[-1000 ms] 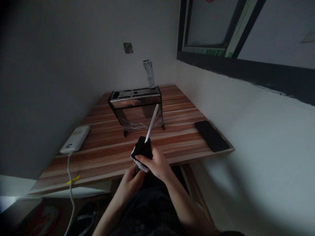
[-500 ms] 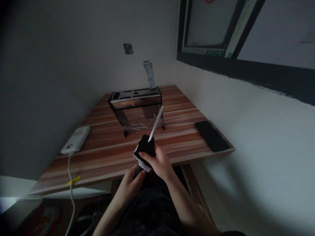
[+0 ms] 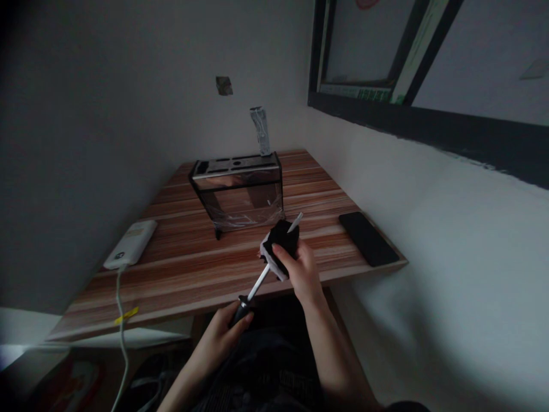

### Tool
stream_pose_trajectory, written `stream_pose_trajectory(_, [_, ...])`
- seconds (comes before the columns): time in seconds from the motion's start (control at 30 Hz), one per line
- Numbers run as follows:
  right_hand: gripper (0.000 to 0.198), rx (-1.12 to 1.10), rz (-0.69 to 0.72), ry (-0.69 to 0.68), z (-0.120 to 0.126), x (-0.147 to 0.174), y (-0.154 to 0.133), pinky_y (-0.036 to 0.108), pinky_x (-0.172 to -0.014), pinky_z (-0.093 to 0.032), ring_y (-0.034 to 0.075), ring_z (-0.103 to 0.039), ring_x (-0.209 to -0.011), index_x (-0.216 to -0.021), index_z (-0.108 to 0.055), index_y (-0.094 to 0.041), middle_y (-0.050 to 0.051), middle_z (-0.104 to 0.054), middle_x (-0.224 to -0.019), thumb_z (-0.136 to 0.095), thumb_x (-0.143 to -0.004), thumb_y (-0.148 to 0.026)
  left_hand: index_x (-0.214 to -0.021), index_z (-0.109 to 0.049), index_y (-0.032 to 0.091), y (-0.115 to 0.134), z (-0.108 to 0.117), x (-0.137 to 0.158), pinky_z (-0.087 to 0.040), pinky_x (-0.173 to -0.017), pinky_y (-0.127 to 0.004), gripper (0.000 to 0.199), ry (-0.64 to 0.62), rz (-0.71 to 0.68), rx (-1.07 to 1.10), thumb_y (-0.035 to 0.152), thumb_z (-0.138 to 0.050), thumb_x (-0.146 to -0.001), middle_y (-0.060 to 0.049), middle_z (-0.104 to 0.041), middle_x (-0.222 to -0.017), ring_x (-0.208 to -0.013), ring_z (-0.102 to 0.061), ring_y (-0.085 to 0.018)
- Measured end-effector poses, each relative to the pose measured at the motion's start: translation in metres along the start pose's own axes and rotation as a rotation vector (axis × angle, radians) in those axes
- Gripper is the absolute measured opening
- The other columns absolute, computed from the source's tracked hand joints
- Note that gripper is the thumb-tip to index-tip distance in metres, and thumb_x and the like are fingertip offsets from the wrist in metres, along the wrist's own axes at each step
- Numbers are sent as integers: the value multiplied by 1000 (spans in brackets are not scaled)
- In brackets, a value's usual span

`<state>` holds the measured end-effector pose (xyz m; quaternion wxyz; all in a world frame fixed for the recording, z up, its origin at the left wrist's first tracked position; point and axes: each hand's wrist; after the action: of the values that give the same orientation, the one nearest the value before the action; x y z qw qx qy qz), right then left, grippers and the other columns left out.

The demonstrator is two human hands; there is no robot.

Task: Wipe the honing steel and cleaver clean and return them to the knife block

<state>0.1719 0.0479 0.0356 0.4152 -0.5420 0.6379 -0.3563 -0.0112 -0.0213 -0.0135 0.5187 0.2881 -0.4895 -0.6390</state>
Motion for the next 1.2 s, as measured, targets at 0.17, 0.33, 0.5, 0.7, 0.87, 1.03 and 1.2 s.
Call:
stream_pose_trajectory(0.17, [24,-26,9,101,7,-3,-6,29,-61,-57,17,-68,-62,-87,-68,-17,4,-73,-77,-72,-73,-35,-84,-63,12,-11,-1,8,-34,-62,-21,37,-15,27,-80,46,-49,-87,0,-55,-70,-69,-45,-14])
stream_pose_trajectory(0.33, [23,-68,111,206,14,-8,-9,30,-56,-57,17,-67,-56,-81,-68,-17,1,-71,-70,-71,-73,-39,-85,-64,12,-4,-2,9,-36,-64,-21,35,-41,35,-83,44,-50,-86,-1,-59,-74,-71,-48,-15])
stream_pose_trajectory(0.5, [24,-93,161,344,22,-10,-10,30,-52,-57,16,-65,-52,-81,-66,-19,-1,-71,-69,-72,-71,-41,-89,-65,11,4,-3,9,-36,-64,-21,34,-104,54,-62,42,-50,-86,-1,-59,-76,-71,-48,-15])
stream_pose_trajectory(0.7, [24,-123,164,351,20,-10,-12,30,-55,-58,17,-67,-56,-83,-65,-19,-1,-71,-70,-71,-72,-39,-94,-67,13,1,-7,13,-37,-63,-21,37,-63,50,-76,45,-51,-84,-1,-61,-74,-70,-49,-15])
stream_pose_trajectory(0.87, [25,-140,153,376,15,-10,-10,31,-52,-58,15,-65,-50,-83,-64,-19,-2,-71,-69,-70,-72,-41,-97,-67,15,2,-9,14,-39,-64,-21,39,-81,30,-55,48,-51,-85,-2,-63,-77,-74,-51,-17])
stream_pose_trajectory(1.03, [25,-131,132,319,9,-8,-8,30,-52,-57,16,-65,-50,-84,-64,-19,-1,-69,-64,-66,-76,-43,-105,-65,15,-8,-10,15,-41,-76,-23,44,-86,103,-66,51,-51,-84,-4,-66,-89,-84,-54,-20])
stream_pose_trajectory(1.2, [29,-70,94,267,7,-7,-2,31,-53,-57,18,-66,-52,-85,-64,-18,0,-69,-64,-63,-78,-46,-103,-64,15,-11,-13,11,-40,-79,-25,44,-62,109,-66,52,-50,-84,-4,-64,-92,-87,-53,-20])
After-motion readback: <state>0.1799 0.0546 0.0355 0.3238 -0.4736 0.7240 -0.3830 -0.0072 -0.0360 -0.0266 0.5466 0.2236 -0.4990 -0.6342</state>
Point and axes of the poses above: each hand's wrist, its own x-axis away from the middle knuckle, its own z-axis out of the back of the hand, y = z × x
